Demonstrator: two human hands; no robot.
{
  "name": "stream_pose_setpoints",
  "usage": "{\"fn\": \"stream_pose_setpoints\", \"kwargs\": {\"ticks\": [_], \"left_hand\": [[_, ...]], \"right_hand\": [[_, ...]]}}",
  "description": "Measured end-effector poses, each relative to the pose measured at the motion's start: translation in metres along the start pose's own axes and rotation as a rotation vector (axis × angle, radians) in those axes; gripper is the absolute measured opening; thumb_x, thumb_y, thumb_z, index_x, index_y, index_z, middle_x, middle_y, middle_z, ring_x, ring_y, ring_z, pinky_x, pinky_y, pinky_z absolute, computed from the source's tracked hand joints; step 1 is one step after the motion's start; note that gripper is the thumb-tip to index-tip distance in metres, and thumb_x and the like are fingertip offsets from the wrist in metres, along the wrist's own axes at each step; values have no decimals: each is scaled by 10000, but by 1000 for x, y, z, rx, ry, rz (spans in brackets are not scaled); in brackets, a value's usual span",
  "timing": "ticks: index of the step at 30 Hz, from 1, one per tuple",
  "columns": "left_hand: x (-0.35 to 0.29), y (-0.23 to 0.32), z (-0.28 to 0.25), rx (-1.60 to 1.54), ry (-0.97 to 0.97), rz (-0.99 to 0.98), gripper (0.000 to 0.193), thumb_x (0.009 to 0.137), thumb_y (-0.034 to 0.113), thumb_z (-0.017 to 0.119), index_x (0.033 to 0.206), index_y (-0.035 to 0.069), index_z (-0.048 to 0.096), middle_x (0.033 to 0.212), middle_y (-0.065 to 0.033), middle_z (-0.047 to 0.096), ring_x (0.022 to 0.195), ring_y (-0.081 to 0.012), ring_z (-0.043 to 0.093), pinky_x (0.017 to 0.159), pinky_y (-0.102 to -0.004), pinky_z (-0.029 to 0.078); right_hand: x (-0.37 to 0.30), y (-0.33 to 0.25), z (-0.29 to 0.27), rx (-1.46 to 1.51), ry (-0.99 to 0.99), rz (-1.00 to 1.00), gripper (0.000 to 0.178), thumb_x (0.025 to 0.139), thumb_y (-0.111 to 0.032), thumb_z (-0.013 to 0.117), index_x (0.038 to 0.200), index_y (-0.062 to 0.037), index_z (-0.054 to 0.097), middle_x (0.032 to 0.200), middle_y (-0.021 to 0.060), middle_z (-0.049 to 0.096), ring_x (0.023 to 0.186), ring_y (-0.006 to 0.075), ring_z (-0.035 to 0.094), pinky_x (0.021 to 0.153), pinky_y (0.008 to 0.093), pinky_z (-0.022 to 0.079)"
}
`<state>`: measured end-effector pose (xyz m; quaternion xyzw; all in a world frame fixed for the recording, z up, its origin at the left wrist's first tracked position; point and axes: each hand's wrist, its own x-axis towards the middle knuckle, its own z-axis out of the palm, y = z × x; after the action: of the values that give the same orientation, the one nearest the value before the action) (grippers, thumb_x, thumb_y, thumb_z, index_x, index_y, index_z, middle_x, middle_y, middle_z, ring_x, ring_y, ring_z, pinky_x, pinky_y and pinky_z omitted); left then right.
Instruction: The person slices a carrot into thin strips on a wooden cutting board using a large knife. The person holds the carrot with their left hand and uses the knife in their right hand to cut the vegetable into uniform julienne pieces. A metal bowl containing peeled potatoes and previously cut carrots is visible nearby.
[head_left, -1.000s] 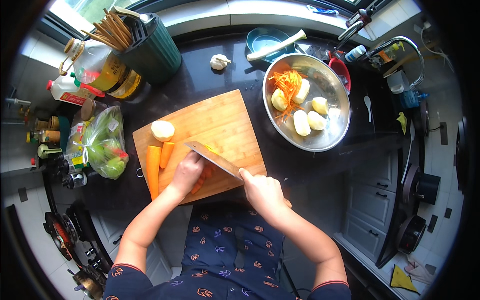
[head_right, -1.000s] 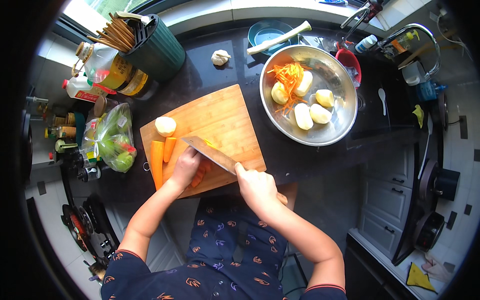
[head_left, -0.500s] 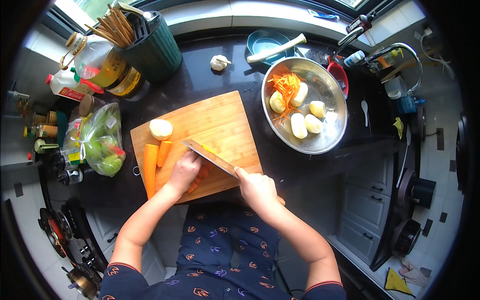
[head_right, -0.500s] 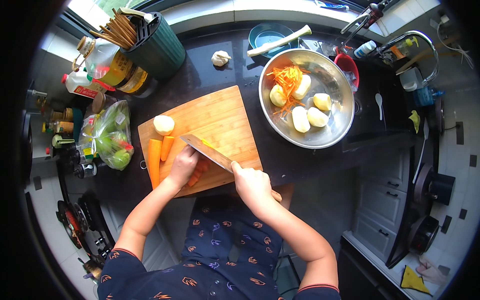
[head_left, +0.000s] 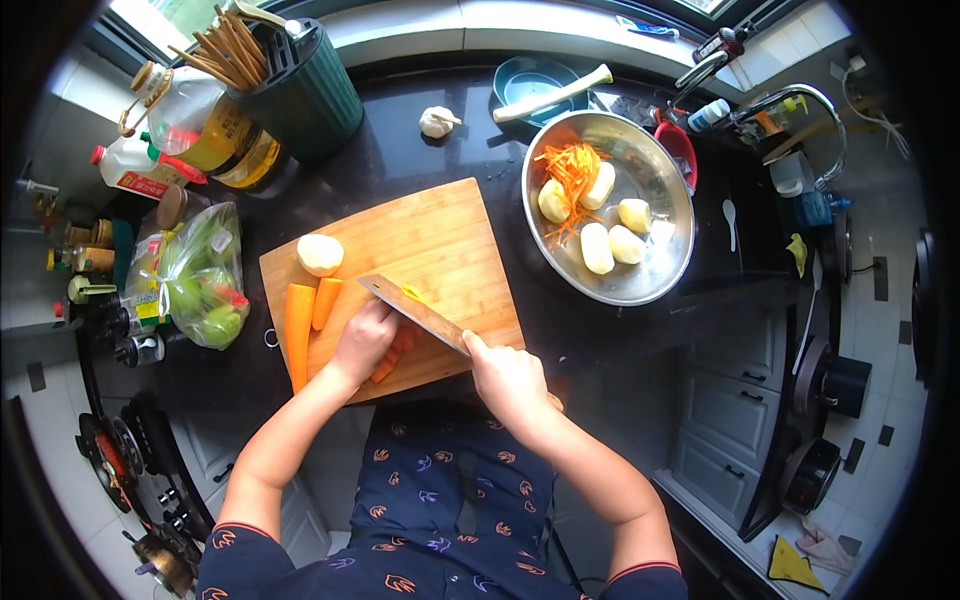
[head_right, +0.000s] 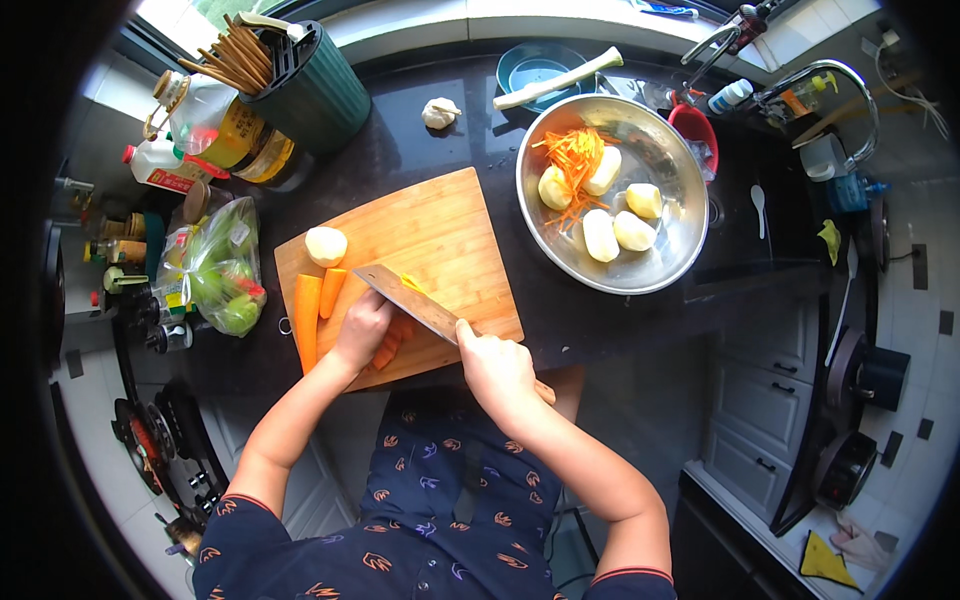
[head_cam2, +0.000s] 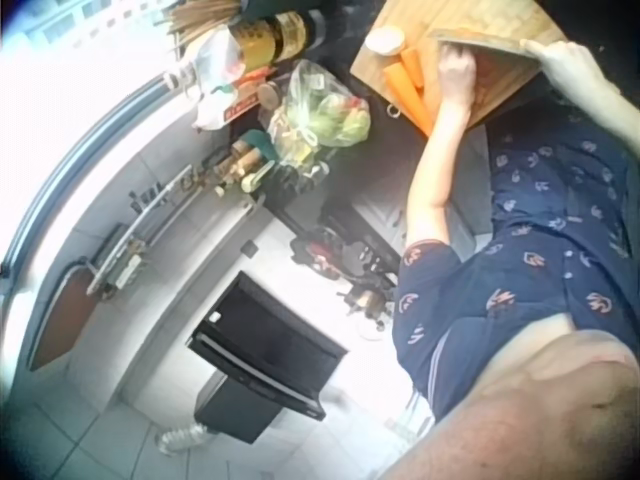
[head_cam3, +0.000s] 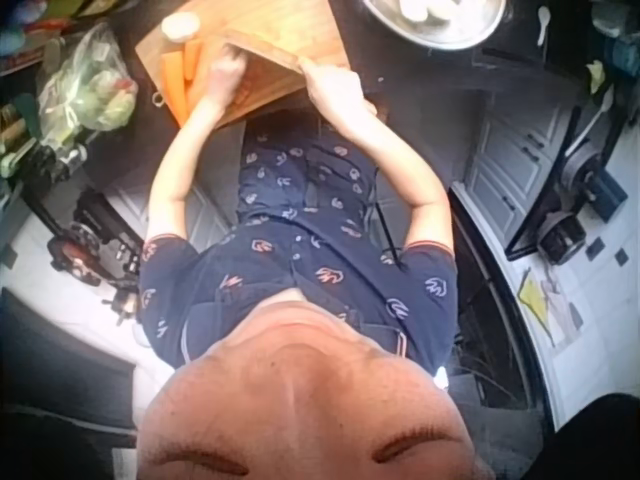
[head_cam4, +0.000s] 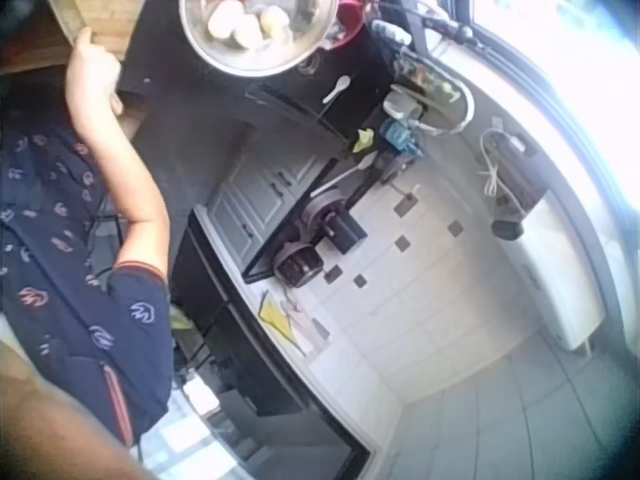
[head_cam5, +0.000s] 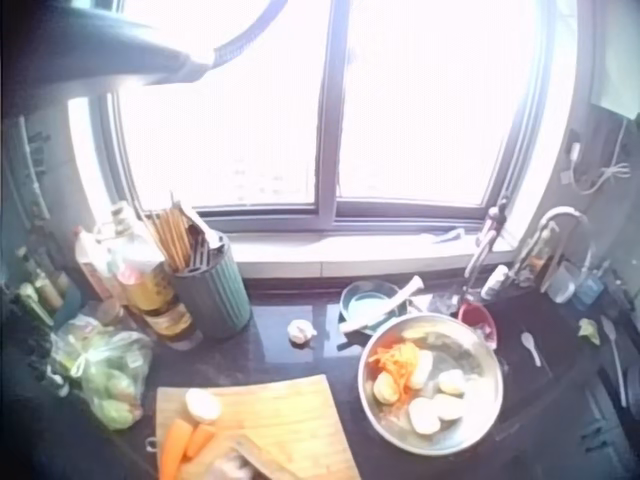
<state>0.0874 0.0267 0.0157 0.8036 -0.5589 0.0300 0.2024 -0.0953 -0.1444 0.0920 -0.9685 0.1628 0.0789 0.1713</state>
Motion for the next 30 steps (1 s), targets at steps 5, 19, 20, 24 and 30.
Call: {"fn": "stream_pose_setpoints", "kwargs": {"ticks": [5,19,20,24,30], "left_hand": [[5,5,-6,-57,53,11,160,774,26,616,913,40,695,896,-116,650,886,-291,685,723,-365,603],[0,1,-2,-53,15,-21,194,787,21,622,960,37,710,945,-118,665,941,-296,693,734,-365,609],[-1,1,0,-40,17,-21,202,789,21,622,969,37,713,949,-115,667,946,-296,692,735,-365,610],[4,4,-3,-13,52,-5,192,783,26,632,957,41,712,943,-110,666,934,-299,693,730,-363,609],[2,3,-4,-57,71,30,139,745,44,667,879,55,702,862,-104,649,857,-292,682,683,-364,594]], "right_hand": [[-10,0,-16,62,-21,19,315,926,-122,594,1236,-107,642,673,149,686,599,337,698,566,456,563],[-8,1,-7,65,-54,17,371,903,-90,575,1272,-82,619,683,149,700,627,321,727,573,429,586],[-7,2,0,67,-70,21,390,905,-91,575,1292,-85,615,679,149,698,627,322,726,574,431,585],[0,1,3,78,-56,30,384,922,-111,584,1304,-104,619,683,160,694,620,336,715,578,446,579],[-11,-3,-19,105,-32,26,337,952,-132,594,1286,-135,639,680,173,685,605,361,696,578,474,569]]}}
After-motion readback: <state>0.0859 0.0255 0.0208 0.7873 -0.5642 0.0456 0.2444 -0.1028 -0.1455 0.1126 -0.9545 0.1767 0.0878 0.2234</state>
